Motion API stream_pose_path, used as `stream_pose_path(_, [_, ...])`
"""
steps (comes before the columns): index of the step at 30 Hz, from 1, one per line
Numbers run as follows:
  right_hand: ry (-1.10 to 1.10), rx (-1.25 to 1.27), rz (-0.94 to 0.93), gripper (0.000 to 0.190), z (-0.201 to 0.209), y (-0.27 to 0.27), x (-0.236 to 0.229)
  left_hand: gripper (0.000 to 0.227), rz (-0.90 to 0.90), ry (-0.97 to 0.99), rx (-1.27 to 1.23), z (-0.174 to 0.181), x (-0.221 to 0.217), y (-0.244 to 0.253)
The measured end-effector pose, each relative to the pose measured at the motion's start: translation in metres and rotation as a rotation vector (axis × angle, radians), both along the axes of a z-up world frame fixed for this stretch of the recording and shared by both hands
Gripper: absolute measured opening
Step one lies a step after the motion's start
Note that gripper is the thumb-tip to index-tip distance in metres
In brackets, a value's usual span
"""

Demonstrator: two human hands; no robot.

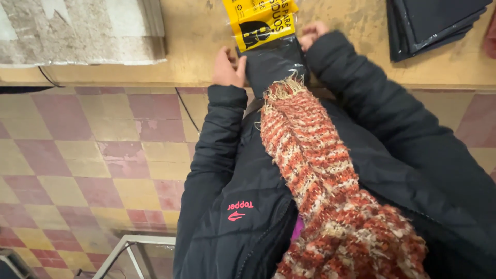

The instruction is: The person repeatedly picks up black trash bags and yellow packaging sleeves from a table, inserts the bags into the sleeves, and places the packaged units into a red basket. A stapler is visible on the table but not used. The process is repeated continuously throughout the clip.

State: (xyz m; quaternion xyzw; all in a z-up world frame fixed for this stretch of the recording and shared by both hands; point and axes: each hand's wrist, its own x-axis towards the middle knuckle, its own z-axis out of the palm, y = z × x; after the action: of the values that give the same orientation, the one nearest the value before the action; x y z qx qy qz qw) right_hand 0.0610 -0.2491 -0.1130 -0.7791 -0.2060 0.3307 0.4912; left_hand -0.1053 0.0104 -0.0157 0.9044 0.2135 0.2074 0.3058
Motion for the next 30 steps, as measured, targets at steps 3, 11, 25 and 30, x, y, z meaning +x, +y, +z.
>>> stream_pose_path(3, [0.116, -0.006, -0.1, 0.031, 0.018, 0.018, 0.024, 0.036, 0.172, 0.158, -0.457, -0.01, 0.0, 0.006])
stream_pose_path(11, [-0.424, -0.299, 0.25, 0.017, -0.007, 0.001, 0.036, 0.016, 0.095, 0.315, -0.959, -0.037, 0.004, 0.005])
stream_pose_path(25, [-0.298, -0.151, 0.071, 0.016, 0.088, 0.017, 0.033, 0.016, -0.035, 0.325, -0.226, -0.01, 0.014, -0.004])
stream_pose_path(30, [-0.422, -0.214, 0.284, 0.011, 0.082, -0.004, 0.033, 0.017, -0.064, 0.374, -0.237, -0.001, -0.001, -0.012])
